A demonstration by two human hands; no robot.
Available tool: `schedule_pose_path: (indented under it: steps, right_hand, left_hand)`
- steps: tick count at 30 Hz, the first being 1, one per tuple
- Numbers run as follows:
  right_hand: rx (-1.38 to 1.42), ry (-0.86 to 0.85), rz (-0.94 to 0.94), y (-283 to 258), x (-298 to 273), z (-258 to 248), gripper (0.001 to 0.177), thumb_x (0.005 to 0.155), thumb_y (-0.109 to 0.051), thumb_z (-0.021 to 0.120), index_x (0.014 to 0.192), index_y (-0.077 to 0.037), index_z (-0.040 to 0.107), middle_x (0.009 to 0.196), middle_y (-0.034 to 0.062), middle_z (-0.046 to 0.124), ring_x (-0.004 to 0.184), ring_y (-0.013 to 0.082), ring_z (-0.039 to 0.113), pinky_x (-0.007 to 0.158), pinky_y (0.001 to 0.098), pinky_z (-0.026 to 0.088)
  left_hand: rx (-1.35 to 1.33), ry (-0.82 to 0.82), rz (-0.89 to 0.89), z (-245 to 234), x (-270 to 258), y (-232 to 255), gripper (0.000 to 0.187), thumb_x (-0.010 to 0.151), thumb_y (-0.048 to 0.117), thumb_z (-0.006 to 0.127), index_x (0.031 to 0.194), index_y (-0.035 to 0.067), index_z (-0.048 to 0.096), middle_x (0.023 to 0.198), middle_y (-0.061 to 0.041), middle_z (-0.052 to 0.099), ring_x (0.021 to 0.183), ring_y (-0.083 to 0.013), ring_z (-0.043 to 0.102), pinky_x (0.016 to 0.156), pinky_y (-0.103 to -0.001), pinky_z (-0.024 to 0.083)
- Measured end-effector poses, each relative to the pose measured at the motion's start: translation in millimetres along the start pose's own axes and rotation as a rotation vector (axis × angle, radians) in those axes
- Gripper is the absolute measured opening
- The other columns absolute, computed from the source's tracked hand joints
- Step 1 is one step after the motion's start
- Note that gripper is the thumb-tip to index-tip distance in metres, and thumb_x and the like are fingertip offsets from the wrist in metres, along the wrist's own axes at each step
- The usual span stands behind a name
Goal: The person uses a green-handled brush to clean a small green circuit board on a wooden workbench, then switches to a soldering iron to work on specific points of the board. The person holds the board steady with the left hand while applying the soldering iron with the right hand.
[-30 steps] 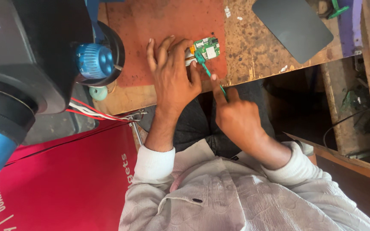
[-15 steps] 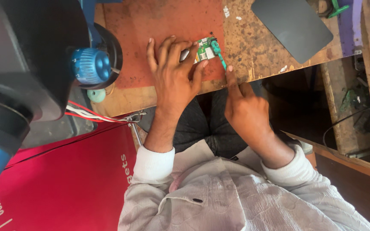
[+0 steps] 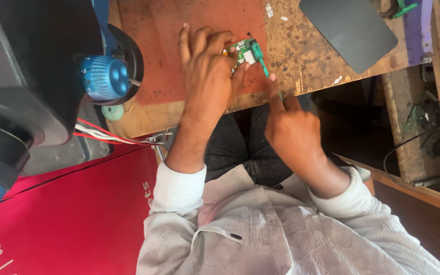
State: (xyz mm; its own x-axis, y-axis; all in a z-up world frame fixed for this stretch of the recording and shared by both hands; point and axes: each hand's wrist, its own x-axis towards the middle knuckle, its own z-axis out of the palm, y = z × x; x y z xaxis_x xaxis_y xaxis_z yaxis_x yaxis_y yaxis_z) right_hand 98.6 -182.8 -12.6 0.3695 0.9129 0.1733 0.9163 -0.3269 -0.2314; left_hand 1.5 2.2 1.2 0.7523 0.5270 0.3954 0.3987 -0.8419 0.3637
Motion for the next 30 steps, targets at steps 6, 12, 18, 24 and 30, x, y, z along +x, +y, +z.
schedule_pose_path:
  steps: [6, 12, 18, 24, 30]
  right_hand:
    - [-0.041, -0.002, -0.018, 1.1, 8.3, 5.5, 0.062, 0.092, -0.01, 0.062, 0.152, -0.003, 0.05, 0.087, 0.0173, 0.064, 0.051, 0.0344, 0.062, 0.045, 0.0456, 0.051]
    - [0.076, -0.029, -0.053, 10.1, 16.1, -7.0, 0.062, 0.091, -0.006, 0.061, 0.152, -0.002, 0.052, 0.082, 0.0163, 0.064, 0.055, 0.037, 0.063, 0.05, 0.0467, 0.052]
    - [0.243, 0.08, -0.065, 17.1, 18.7, -7.7, 0.059, 0.095, -0.003, 0.06, 0.154, -0.003, 0.052, 0.088, 0.0163, 0.065, 0.063, 0.0372, 0.065, 0.057, 0.0467, 0.053]
    - [-0.051, -0.036, -0.096, 8.9, 23.0, -6.8, 0.061, 0.091, -0.009, 0.061, 0.151, -0.004, 0.054, 0.081, 0.0141, 0.063, 0.05, 0.0332, 0.061, 0.046, 0.0447, 0.051]
    - [-0.154, -0.025, -0.114, 7.4, 15.4, 0.7, 0.07, 0.086, -0.008, 0.062, 0.155, -0.006, 0.051, 0.082, 0.0119, 0.059, 0.046, 0.028, 0.058, 0.043, 0.0406, 0.049]
  left_hand:
    - [-0.002, -0.027, -0.017, 1.2, 2.2, 1.7, 0.019, 0.081, 0.023, 0.086, 0.08, 0.006, 0.079, 0.111, -0.002, 0.066, 0.117, -0.0294, 0.051, 0.119, -0.057, 0.024]
    - [0.037, 0.009, -0.013, 4.3, 3.2, 3.1, 0.022, 0.079, 0.023, 0.089, 0.078, 0.005, 0.078, 0.108, -0.001, 0.066, 0.113, -0.027, 0.051, 0.113, -0.051, 0.03]
    - [0.03, 0.033, -0.012, 5.4, 5.0, 4.1, 0.02, 0.076, 0.023, 0.089, 0.074, 0.006, 0.078, 0.104, 0.0, 0.066, 0.109, -0.0262, 0.051, 0.109, -0.05, 0.031]
    - [0.061, 0.047, -0.01, 6.3, 1.3, 2.4, 0.019, 0.081, 0.023, 0.088, 0.078, 0.006, 0.079, 0.107, 0.001, 0.066, 0.111, -0.0261, 0.051, 0.108, -0.049, 0.031]
    - [0.046, 0.022, -0.005, 5.3, 4.0, 2.3, 0.019, 0.081, 0.024, 0.087, 0.075, 0.007, 0.078, 0.105, 0.0, 0.066, 0.108, -0.0264, 0.052, 0.107, -0.05, 0.033]
